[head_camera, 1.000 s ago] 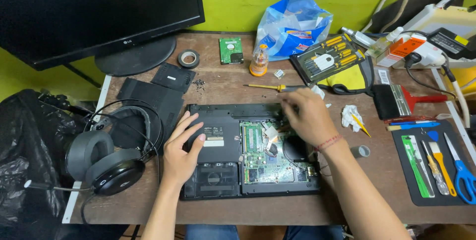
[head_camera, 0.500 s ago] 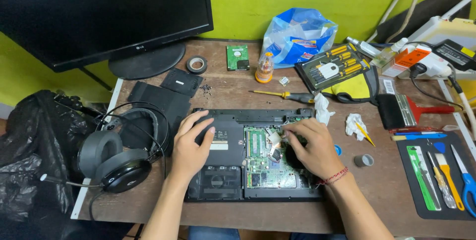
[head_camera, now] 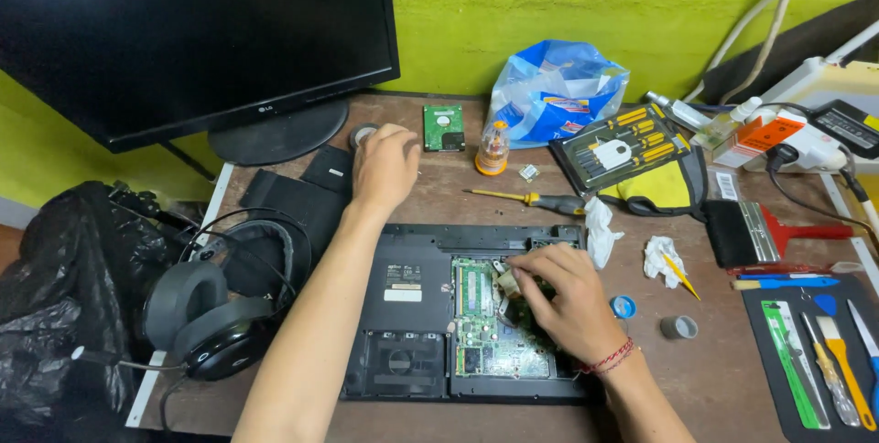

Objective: The person installs a RAM module into a slot on the motherboard, then connects a ribbon cable to the cooling fan. They place a hard drive into its bay and secure it with a screwdriver. The person then uses the screwdriver to fasten screws on the motherboard.

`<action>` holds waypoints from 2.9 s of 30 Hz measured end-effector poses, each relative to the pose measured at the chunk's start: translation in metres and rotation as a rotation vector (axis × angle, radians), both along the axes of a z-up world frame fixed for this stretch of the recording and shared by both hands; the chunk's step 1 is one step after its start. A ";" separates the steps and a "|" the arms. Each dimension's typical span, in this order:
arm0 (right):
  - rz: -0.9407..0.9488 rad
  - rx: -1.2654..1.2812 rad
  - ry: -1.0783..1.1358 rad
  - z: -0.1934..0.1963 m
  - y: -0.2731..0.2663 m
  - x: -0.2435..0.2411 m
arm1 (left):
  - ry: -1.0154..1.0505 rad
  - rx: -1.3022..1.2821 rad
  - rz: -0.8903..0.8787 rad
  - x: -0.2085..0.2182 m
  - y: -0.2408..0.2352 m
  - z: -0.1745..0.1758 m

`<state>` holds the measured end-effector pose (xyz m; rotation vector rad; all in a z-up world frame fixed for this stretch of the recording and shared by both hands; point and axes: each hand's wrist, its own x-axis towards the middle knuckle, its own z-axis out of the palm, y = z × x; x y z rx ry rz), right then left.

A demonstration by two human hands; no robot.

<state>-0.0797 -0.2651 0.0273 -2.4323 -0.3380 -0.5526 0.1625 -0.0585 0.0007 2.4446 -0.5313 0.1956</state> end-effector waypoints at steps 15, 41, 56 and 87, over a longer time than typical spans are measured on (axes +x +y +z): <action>-0.079 -0.025 0.014 0.002 -0.021 -0.026 | 0.306 0.223 0.308 0.040 -0.095 -0.012; -0.030 0.028 0.017 0.001 0.013 -0.040 | 0.333 -0.248 0.328 -0.073 -0.017 0.055; -0.092 1.119 0.429 0.000 0.044 -0.050 | -0.240 -0.373 -0.274 -0.232 0.019 0.021; -0.121 1.112 0.405 -0.005 0.028 -0.064 | 0.643 -1.112 0.022 -0.233 0.036 0.016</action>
